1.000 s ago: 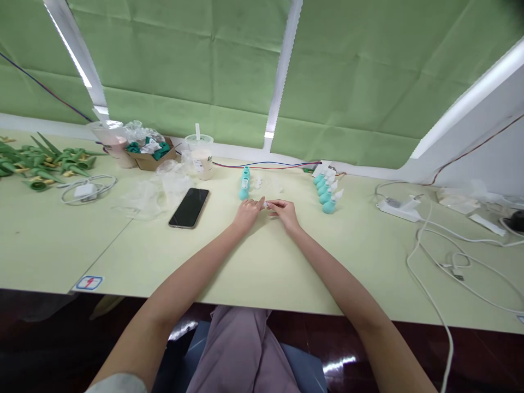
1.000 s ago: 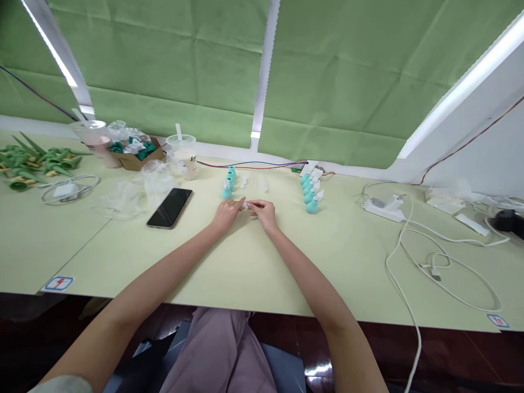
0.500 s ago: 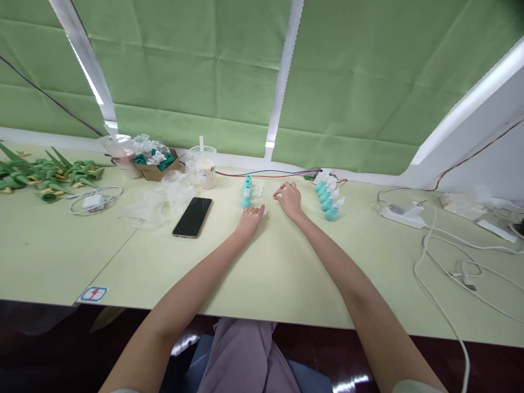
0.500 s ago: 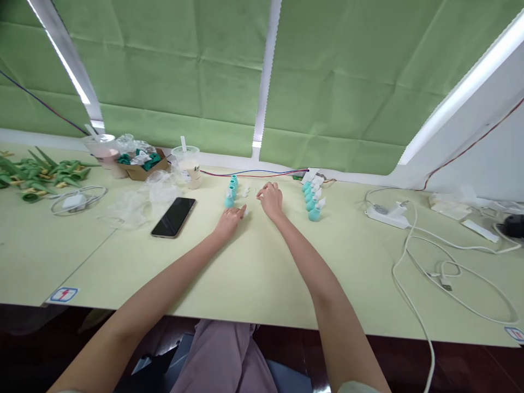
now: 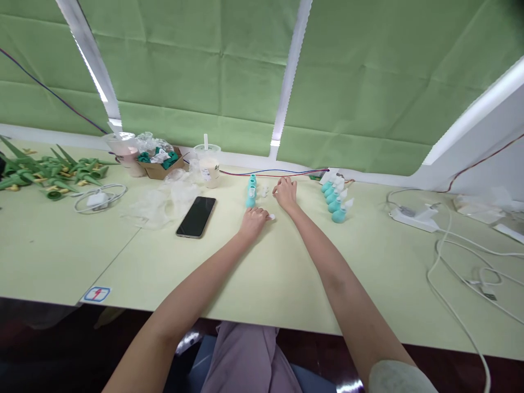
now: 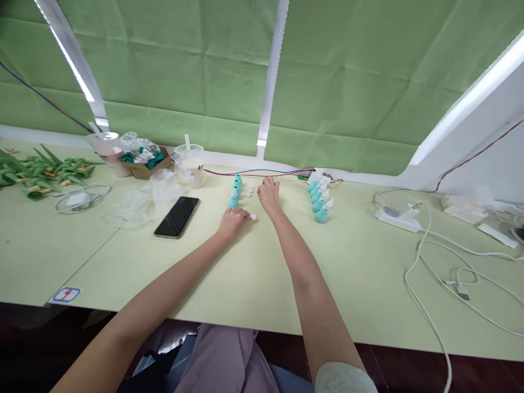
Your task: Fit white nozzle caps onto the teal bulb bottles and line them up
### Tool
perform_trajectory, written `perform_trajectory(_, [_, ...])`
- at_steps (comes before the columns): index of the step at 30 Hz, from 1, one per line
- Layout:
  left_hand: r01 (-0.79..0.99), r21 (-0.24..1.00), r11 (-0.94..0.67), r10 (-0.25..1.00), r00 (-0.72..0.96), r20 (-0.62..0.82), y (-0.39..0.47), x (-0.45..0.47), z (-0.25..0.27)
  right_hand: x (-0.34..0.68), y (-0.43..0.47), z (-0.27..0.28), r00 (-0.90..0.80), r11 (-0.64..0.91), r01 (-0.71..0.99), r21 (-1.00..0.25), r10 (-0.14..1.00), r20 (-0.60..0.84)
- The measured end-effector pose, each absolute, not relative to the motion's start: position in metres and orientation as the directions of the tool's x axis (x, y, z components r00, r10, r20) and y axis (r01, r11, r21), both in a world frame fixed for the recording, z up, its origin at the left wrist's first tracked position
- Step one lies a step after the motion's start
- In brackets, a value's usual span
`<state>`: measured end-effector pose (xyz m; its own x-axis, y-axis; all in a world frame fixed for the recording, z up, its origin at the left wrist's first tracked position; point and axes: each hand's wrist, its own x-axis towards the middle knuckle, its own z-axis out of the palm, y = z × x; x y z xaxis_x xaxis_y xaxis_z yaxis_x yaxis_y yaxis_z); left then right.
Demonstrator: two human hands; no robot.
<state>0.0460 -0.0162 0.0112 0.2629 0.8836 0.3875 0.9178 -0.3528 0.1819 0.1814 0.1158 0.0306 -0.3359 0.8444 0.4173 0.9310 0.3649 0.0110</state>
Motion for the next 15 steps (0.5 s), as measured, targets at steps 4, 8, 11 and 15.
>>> perform_trajectory(4, [0.922, 0.185, -0.340, 0.890, 0.252, 0.380, -0.0173, 0.0469, 0.0131, 0.1806, 0.1213, 0.0235, -0.312, 0.345, 0.938, -0.006, 0.855, 0.415])
perform_trajectory(8, [0.928, 0.157, -0.337, 0.894, 0.264, 0.362, -0.0179, 0.0471, 0.0140, 0.1807, 0.1254, 0.0204, -0.294, 0.338, 0.941, -0.030, 0.857, 0.423])
perform_trajectory(11, [0.927, 0.148, -0.344, 0.890, 0.271, 0.367, -0.0183, 0.0471, 0.0140, 0.1813, 0.1262, 0.0195, -0.296, 0.346, 0.937, -0.041, 0.853, 0.429])
perform_trajectory(15, [0.927, 0.159, -0.340, 0.893, 0.265, 0.364, -0.0188, 0.0475, 0.0144, 0.1819, 0.1263, 0.0199, -0.294, 0.338, 0.941, -0.031, 0.858, 0.422])
